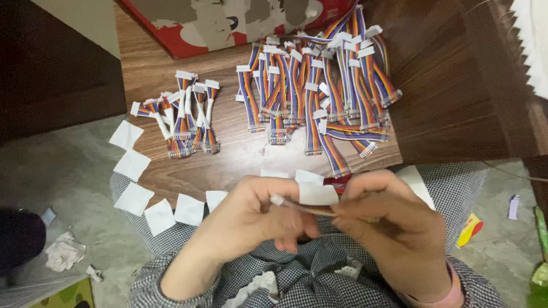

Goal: Peeling adhesive labels and sticking them onto ribbon cables

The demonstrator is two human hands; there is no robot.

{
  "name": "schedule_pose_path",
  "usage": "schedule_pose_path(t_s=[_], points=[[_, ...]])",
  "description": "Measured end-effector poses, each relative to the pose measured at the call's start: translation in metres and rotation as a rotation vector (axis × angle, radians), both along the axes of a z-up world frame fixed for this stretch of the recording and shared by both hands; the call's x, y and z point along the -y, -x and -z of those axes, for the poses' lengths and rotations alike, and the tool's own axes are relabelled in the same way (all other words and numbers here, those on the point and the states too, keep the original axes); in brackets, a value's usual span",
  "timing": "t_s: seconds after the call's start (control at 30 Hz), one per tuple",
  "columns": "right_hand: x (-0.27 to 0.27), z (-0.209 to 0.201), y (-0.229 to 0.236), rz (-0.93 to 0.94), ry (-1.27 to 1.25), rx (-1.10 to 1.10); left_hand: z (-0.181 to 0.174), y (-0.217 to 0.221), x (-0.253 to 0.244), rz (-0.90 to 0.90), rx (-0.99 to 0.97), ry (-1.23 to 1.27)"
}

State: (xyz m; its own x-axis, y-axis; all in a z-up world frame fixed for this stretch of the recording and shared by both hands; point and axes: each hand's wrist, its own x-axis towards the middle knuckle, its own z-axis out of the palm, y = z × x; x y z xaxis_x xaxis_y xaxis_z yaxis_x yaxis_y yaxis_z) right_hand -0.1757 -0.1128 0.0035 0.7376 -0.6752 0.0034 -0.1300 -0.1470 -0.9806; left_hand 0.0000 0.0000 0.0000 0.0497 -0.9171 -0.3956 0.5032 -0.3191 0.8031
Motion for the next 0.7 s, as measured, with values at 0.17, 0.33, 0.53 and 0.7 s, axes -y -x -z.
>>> schedule_pose_path(t_s=[0.17, 0.33, 0.53, 0.7], points=[[0.002, -0.002, 0.003, -0.171, 0.174, 0.049, -0.031, -0.003, 0.003, 0.058, 0.279, -0.055], [0.011, -0.001, 0.002, -0.217, -0.069, 0.127, -0.054, 0.003, 0.003, 0.083, 0.985, 0.361], [0.025, -0.012, -0.003, -0.472, -0.413, -0.015, -0.056, 0.003, -0.001, 0.120, 1.000, 0.514], [0.018, 0.003, 0.006, -0.252, -0.592, 0.034, -0.051, 0.001, -0.006, 0.130, 1.103, 0.519]])
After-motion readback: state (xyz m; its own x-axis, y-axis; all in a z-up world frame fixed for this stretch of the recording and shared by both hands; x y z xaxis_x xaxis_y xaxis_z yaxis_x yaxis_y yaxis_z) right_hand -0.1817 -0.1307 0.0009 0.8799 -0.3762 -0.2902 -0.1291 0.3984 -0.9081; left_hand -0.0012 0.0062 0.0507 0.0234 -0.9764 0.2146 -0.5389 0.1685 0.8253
